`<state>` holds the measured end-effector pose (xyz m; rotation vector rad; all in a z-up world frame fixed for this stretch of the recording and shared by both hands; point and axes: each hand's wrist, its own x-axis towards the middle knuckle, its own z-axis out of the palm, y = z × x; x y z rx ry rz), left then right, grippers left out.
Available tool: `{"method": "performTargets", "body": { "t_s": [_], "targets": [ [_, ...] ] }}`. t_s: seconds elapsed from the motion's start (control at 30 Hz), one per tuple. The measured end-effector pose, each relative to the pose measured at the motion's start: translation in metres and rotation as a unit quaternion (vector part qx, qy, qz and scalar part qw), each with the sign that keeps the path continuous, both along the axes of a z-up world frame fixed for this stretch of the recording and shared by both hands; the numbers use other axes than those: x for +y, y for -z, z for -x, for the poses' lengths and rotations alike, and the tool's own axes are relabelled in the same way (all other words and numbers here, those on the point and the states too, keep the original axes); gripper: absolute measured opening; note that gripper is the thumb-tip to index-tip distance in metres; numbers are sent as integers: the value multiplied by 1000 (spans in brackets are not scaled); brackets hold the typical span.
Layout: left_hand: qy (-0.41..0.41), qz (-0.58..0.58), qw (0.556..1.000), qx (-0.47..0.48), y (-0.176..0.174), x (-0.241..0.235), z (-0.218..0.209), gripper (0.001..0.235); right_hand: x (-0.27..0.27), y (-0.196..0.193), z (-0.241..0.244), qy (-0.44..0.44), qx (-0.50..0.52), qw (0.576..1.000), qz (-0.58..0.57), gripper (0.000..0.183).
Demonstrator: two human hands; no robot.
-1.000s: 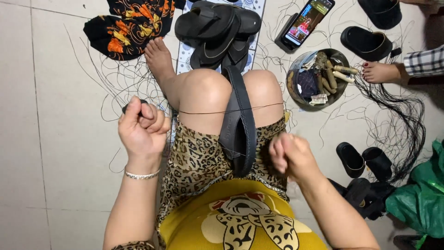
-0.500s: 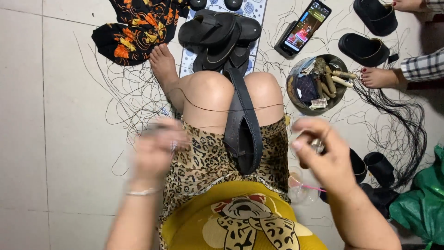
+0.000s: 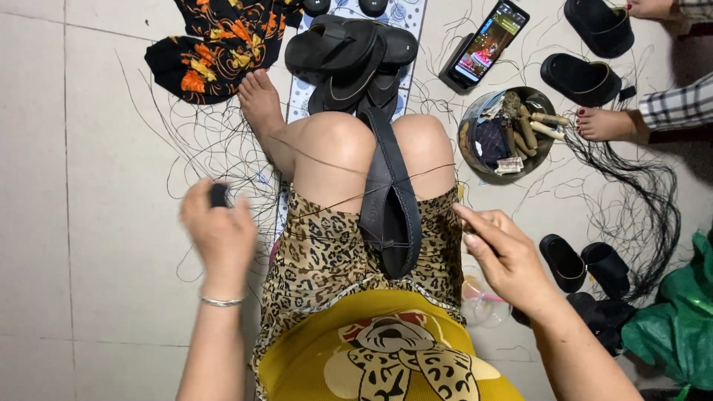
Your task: The person sits on the floor and sews a black shoe using a needle and black thread. They repeatedly pull the thread through the shoe's sole and upper, tightening the stitches. A smartphone playing a video is visible nearby.
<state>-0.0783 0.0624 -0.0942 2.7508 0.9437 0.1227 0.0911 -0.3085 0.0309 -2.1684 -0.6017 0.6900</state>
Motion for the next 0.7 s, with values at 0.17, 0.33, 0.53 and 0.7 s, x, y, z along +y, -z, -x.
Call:
{"method": "performTargets", "body": {
  "t_s": [0.17, 0.33, 0.53, 0.7],
  "targets": [
    [161, 299, 898, -279, -71, -79, -62, 82, 7, -20, -9, -74, -3, 997, 7, 38],
    [368, 195, 893, -170, -72, -107, -75, 101, 23, -36, -10, -123, -20, 991, 49, 36],
    [402, 190, 885, -137, -66, -115, -79, 98, 25, -36, -18, -194, -50, 973, 112, 36],
    [395, 171, 890, -151, -56, -122, -75, 98, 27, -37, -26, -231, -43, 963, 135, 38]
  ]
}}
